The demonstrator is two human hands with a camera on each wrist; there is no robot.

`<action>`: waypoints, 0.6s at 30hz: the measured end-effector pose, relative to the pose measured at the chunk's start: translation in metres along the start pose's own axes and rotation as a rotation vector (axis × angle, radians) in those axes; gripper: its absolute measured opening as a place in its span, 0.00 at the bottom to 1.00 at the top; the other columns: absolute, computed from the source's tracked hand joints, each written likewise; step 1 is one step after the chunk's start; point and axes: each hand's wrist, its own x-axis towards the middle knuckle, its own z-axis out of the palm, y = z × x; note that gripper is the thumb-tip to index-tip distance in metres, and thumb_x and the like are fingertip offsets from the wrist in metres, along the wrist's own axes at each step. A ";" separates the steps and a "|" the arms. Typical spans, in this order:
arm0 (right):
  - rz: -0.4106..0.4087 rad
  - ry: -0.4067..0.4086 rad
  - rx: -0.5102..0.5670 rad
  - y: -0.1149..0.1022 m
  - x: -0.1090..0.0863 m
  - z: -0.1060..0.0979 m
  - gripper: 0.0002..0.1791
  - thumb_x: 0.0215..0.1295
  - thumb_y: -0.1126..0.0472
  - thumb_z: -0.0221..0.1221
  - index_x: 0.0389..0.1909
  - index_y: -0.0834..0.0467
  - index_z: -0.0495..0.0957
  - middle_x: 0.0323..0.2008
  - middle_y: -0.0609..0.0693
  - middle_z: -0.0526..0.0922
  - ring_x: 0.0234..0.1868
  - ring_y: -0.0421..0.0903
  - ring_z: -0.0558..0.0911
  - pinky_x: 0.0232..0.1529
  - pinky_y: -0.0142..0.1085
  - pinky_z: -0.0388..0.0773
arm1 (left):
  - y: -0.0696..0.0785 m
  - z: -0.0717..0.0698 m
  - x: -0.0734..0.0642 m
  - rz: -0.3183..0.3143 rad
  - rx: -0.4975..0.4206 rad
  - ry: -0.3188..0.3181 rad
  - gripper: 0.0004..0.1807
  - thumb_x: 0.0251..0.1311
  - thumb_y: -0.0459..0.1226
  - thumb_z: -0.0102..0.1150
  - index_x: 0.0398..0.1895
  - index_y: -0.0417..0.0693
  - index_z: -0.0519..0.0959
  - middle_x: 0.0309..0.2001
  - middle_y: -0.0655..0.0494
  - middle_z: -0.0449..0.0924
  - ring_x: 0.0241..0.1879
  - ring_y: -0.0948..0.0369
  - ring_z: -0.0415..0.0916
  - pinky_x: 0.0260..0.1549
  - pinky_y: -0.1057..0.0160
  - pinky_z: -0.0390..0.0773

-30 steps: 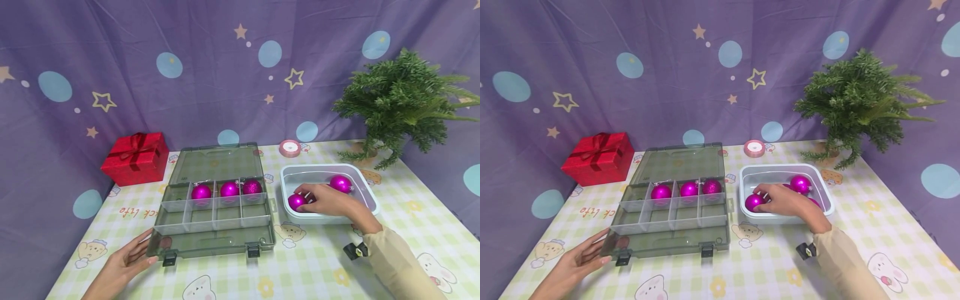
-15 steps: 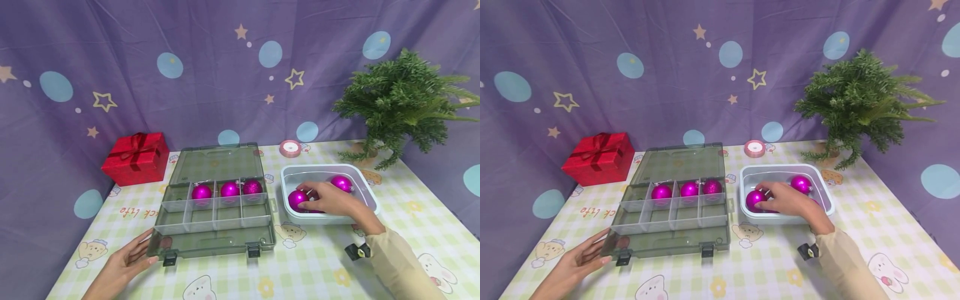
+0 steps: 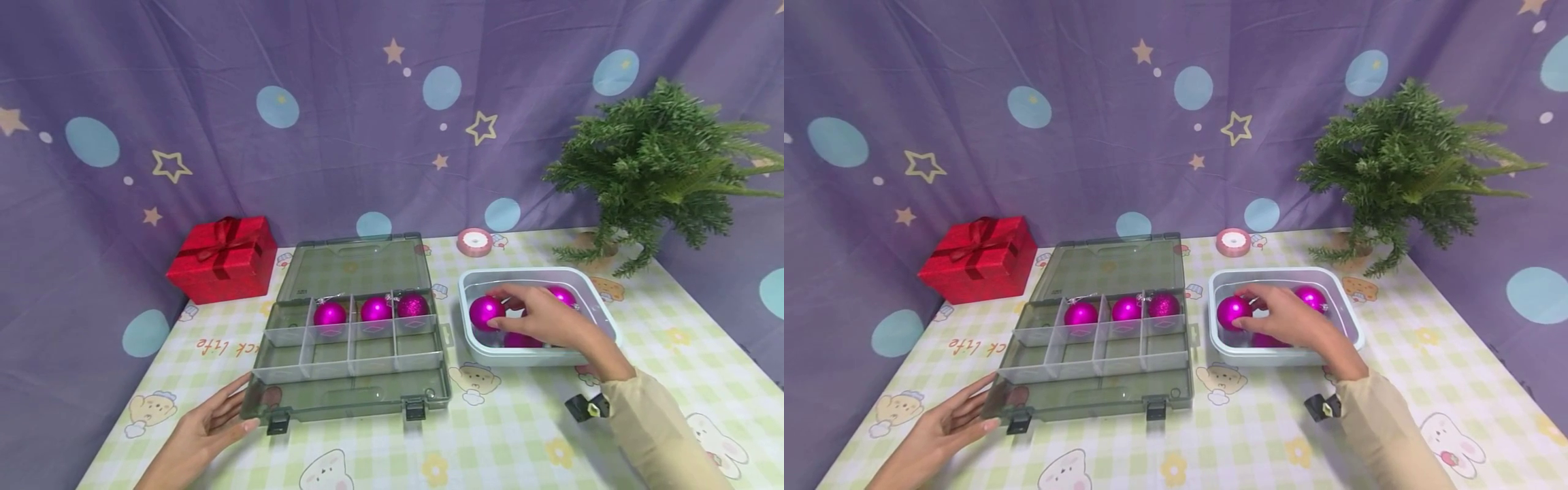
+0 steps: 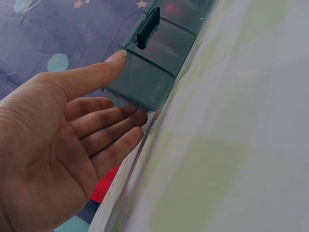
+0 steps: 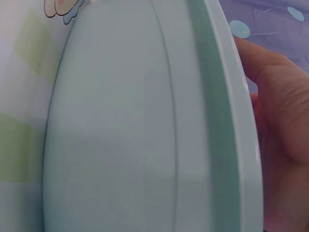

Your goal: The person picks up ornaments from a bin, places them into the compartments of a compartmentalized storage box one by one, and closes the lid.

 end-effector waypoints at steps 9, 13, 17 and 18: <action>-0.020 0.038 -0.006 -0.007 0.004 -0.007 0.23 0.68 0.59 0.69 0.60 0.63 0.79 0.51 0.53 0.86 0.52 0.54 0.85 0.53 0.56 0.82 | 0.000 0.001 -0.002 0.008 -0.027 0.009 0.47 0.68 0.48 0.68 0.83 0.44 0.55 0.75 0.32 0.60 0.73 0.38 0.62 0.59 0.59 0.79; -0.014 0.051 -0.004 -0.011 0.006 -0.011 0.24 0.67 0.58 0.70 0.62 0.62 0.79 0.52 0.53 0.85 0.53 0.53 0.85 0.54 0.56 0.82 | -0.001 0.002 -0.003 0.026 -0.036 0.013 0.46 0.68 0.46 0.68 0.82 0.45 0.56 0.74 0.31 0.62 0.72 0.38 0.64 0.57 0.62 0.80; -0.004 0.057 0.007 -0.016 0.010 -0.013 0.24 0.68 0.56 0.71 0.62 0.58 0.80 0.53 0.50 0.85 0.54 0.51 0.84 0.54 0.57 0.81 | -0.002 0.002 -0.003 0.045 -0.027 0.023 0.45 0.68 0.46 0.69 0.82 0.44 0.57 0.74 0.32 0.63 0.71 0.38 0.65 0.56 0.64 0.80; -0.003 0.058 0.010 -0.017 0.012 -0.013 0.25 0.68 0.55 0.71 0.62 0.57 0.80 0.54 0.49 0.85 0.54 0.51 0.84 0.54 0.57 0.81 | -0.002 0.002 -0.003 0.057 -0.025 0.028 0.45 0.69 0.46 0.68 0.82 0.44 0.58 0.74 0.32 0.63 0.71 0.39 0.65 0.55 0.66 0.80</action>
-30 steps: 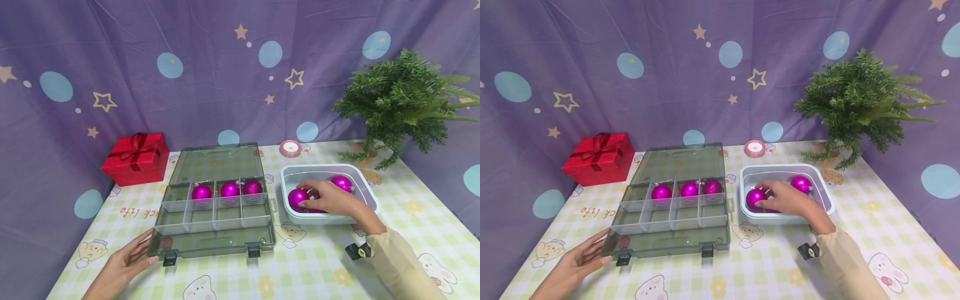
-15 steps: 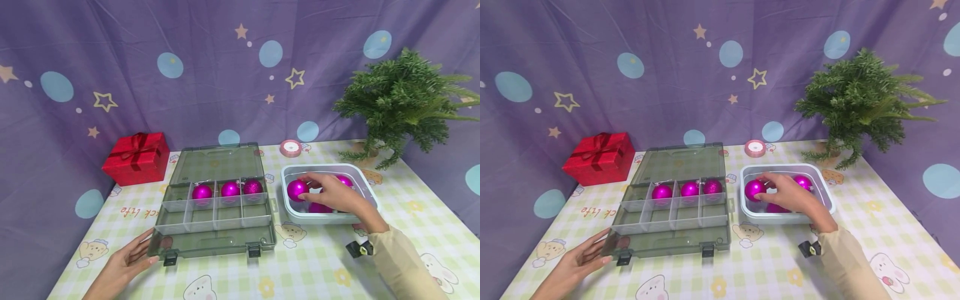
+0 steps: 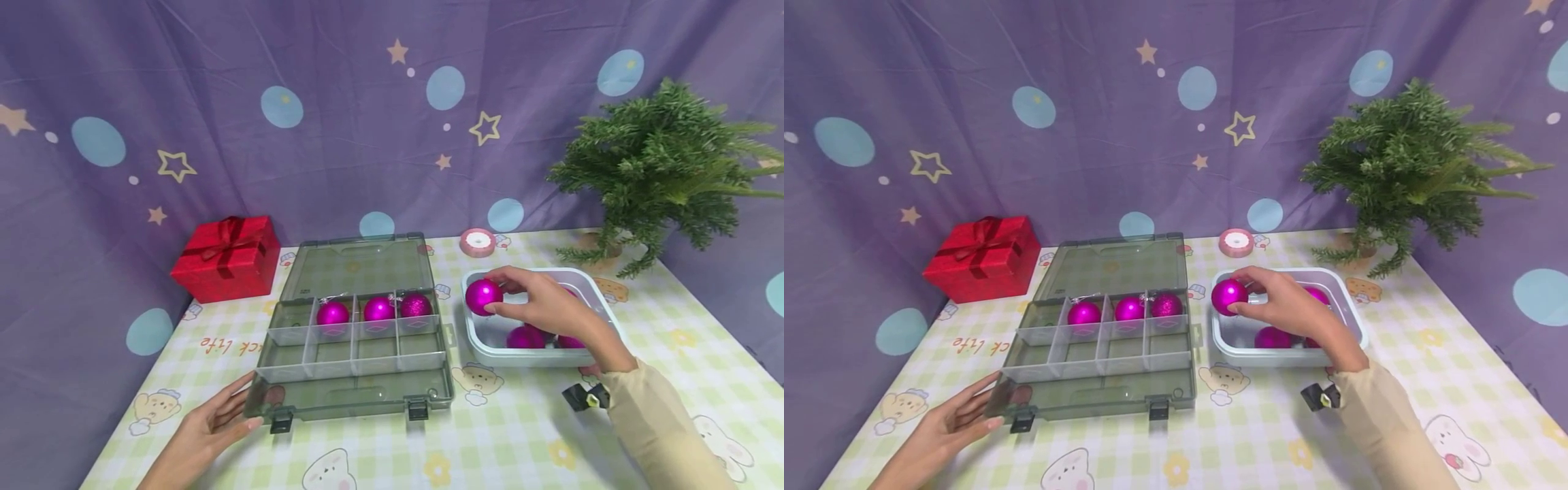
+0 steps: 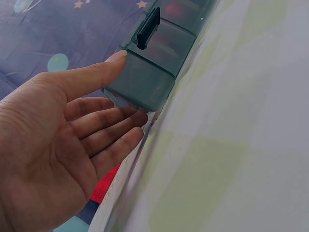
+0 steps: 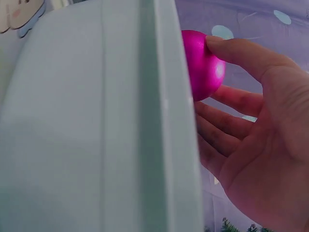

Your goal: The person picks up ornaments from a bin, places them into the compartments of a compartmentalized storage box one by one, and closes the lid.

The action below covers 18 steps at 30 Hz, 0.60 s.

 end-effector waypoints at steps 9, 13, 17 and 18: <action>-0.059 -0.014 0.033 -0.012 0.016 0.007 0.25 0.65 0.58 0.73 0.61 0.57 0.80 0.52 0.46 0.85 0.52 0.47 0.84 0.57 0.55 0.80 | 0.001 0.002 -0.002 0.045 0.014 0.015 0.43 0.68 0.46 0.69 0.81 0.44 0.60 0.74 0.36 0.65 0.70 0.40 0.67 0.51 0.75 0.77; -0.086 -0.020 0.042 -0.019 0.025 0.012 0.25 0.65 0.59 0.72 0.61 0.58 0.80 0.53 0.48 0.85 0.52 0.48 0.85 0.57 0.54 0.80 | 0.001 0.001 -0.002 0.047 0.008 0.014 0.44 0.68 0.45 0.69 0.81 0.43 0.59 0.73 0.34 0.66 0.69 0.40 0.68 0.51 0.74 0.78; -0.119 -0.023 0.038 -0.026 0.035 0.018 0.25 0.65 0.59 0.72 0.61 0.60 0.80 0.56 0.51 0.84 0.53 0.51 0.85 0.58 0.52 0.81 | 0.001 0.001 -0.002 0.028 -0.004 0.012 0.44 0.68 0.45 0.70 0.81 0.43 0.59 0.73 0.33 0.66 0.70 0.41 0.68 0.52 0.72 0.78; -0.124 -0.026 0.039 -0.027 0.037 0.019 0.25 0.65 0.59 0.72 0.62 0.60 0.80 0.56 0.52 0.84 0.53 0.52 0.85 0.57 0.52 0.81 | 0.000 0.001 -0.002 0.025 -0.007 0.011 0.44 0.68 0.45 0.70 0.81 0.43 0.59 0.73 0.33 0.65 0.70 0.41 0.68 0.52 0.71 0.79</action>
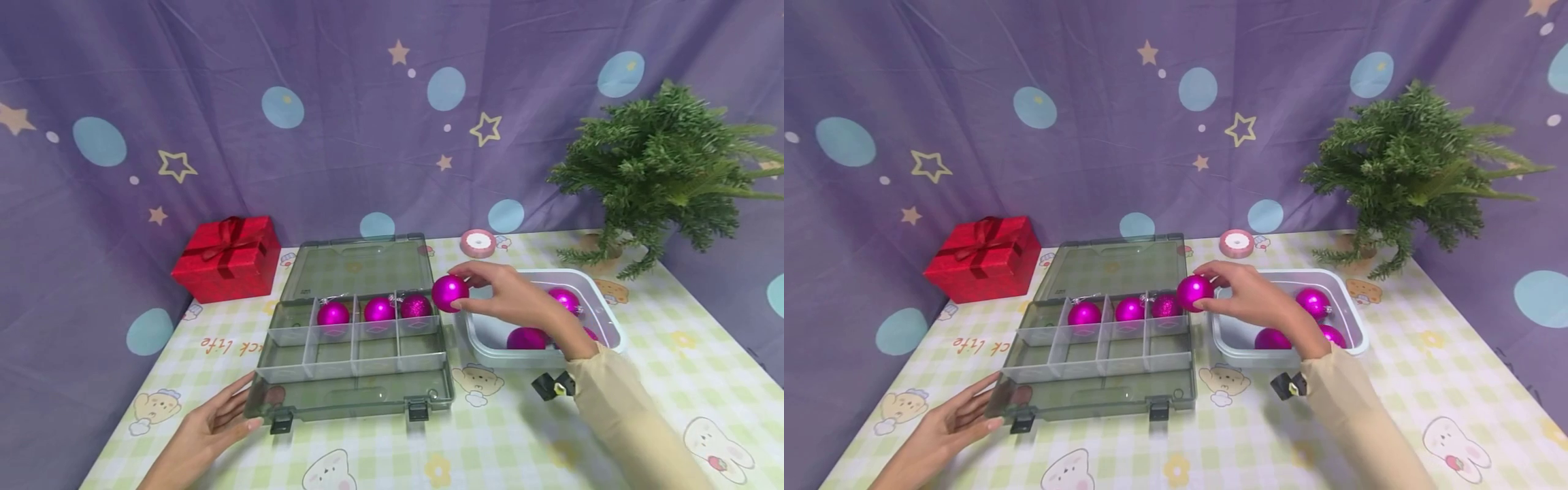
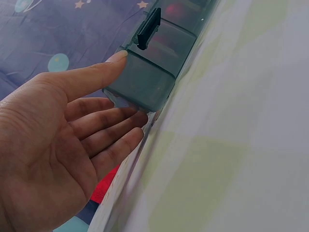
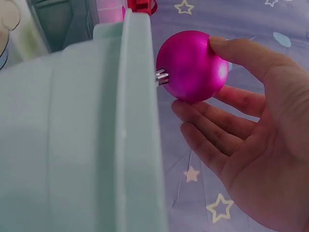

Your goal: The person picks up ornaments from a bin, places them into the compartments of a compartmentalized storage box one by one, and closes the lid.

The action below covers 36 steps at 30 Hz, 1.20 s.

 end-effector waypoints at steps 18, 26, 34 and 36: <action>-0.038 -0.050 0.108 -0.010 0.049 0.033 0.28 0.65 0.57 0.71 0.63 0.64 0.78 0.56 0.57 0.84 0.53 0.52 0.85 0.58 0.53 0.81 | 0.000 0.000 0.001 -0.025 -0.029 -0.008 0.45 0.68 0.44 0.70 0.82 0.43 0.58 0.72 0.32 0.65 0.71 0.40 0.66 0.53 0.70 0.80; -0.015 -0.060 0.152 -0.013 0.070 0.049 0.28 0.64 0.58 0.72 0.62 0.63 0.79 0.51 0.55 0.85 0.51 0.50 0.86 0.56 0.51 0.82 | 0.001 -0.001 0.002 -0.036 -0.008 -0.011 0.45 0.68 0.46 0.69 0.82 0.43 0.58 0.73 0.32 0.65 0.71 0.40 0.67 0.55 0.66 0.81; -0.022 -0.094 0.213 -0.019 0.087 0.067 0.26 0.66 0.58 0.71 0.62 0.62 0.79 0.50 0.53 0.86 0.52 0.48 0.85 0.58 0.50 0.81 | 0.000 0.000 0.000 -0.001 0.011 -0.003 0.44 0.68 0.45 0.69 0.81 0.42 0.59 0.73 0.34 0.66 0.70 0.41 0.68 0.52 0.72 0.78; -0.029 -0.101 0.212 -0.021 0.090 0.071 0.26 0.66 0.58 0.71 0.62 0.63 0.78 0.50 0.54 0.86 0.52 0.48 0.85 0.58 0.48 0.81 | 0.000 0.000 0.000 -0.002 0.009 -0.004 0.44 0.68 0.45 0.69 0.81 0.43 0.59 0.73 0.34 0.65 0.70 0.42 0.68 0.52 0.73 0.77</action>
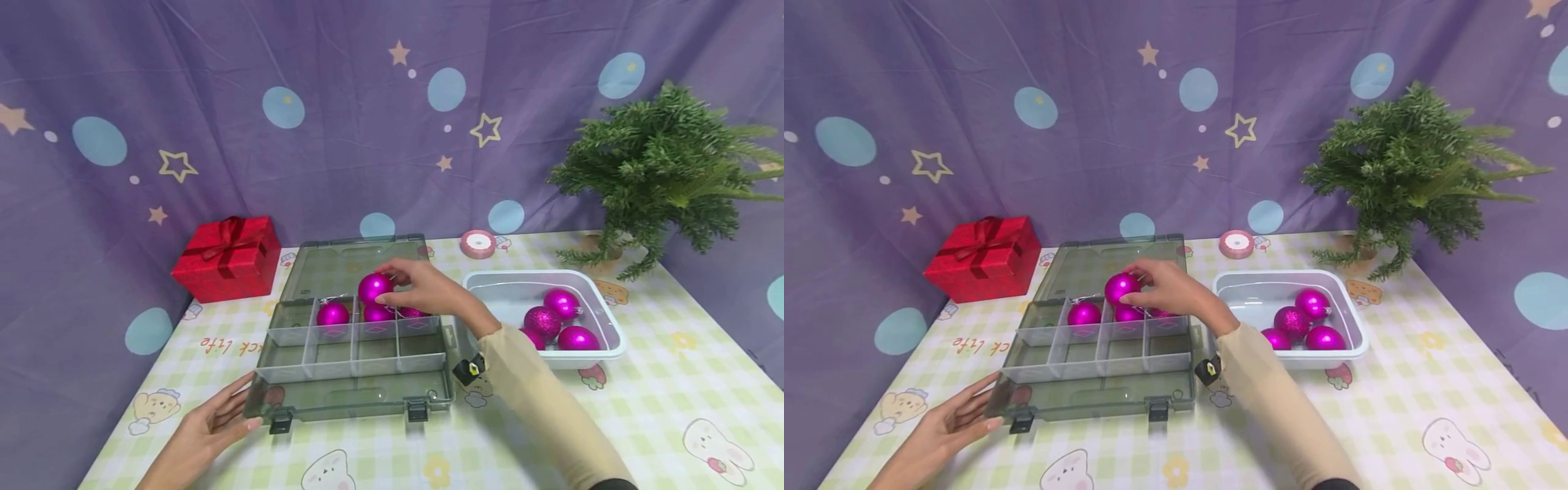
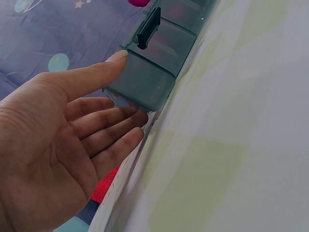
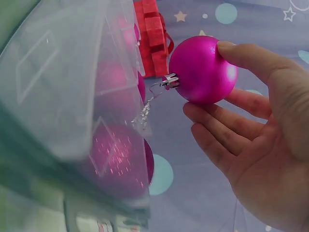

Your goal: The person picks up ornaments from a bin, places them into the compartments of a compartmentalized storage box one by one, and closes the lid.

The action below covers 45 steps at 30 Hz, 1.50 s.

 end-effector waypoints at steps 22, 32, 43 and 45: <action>-0.028 -0.037 -0.024 -0.007 0.037 0.034 0.27 0.69 0.55 0.69 0.65 0.61 0.77 0.53 0.54 0.86 0.54 0.46 0.85 0.56 0.36 0.81 | 0.002 0.000 0.002 -0.043 -0.038 -0.017 0.45 0.68 0.45 0.69 0.82 0.44 0.57 0.74 0.33 0.64 0.72 0.41 0.64 0.56 0.67 0.79; -0.027 -0.048 -0.003 -0.014 0.053 0.048 0.26 0.70 0.54 0.69 0.65 0.60 0.77 0.53 0.53 0.86 0.54 0.44 0.84 0.51 0.32 0.81 | 0.002 0.001 0.003 -0.041 -0.033 -0.014 0.45 0.68 0.45 0.69 0.82 0.43 0.57 0.74 0.33 0.64 0.72 0.42 0.64 0.56 0.69 0.78; -0.007 -0.055 0.004 -0.025 0.072 0.065 0.28 0.70 0.53 0.69 0.66 0.60 0.76 0.55 0.52 0.84 0.54 0.42 0.82 0.50 0.28 0.80 | 0.000 -0.001 0.002 -0.055 -0.021 -0.020 0.46 0.68 0.46 0.69 0.82 0.43 0.56 0.75 0.32 0.61 0.72 0.38 0.62 0.60 0.57 0.79; -0.019 -0.054 0.002 -0.026 0.074 0.069 0.27 0.70 0.54 0.68 0.65 0.61 0.76 0.54 0.53 0.85 0.54 0.42 0.83 0.49 0.28 0.80 | 0.000 -0.001 0.002 -0.061 -0.016 -0.022 0.46 0.68 0.47 0.68 0.83 0.43 0.55 0.75 0.33 0.61 0.73 0.38 0.62 0.60 0.56 0.79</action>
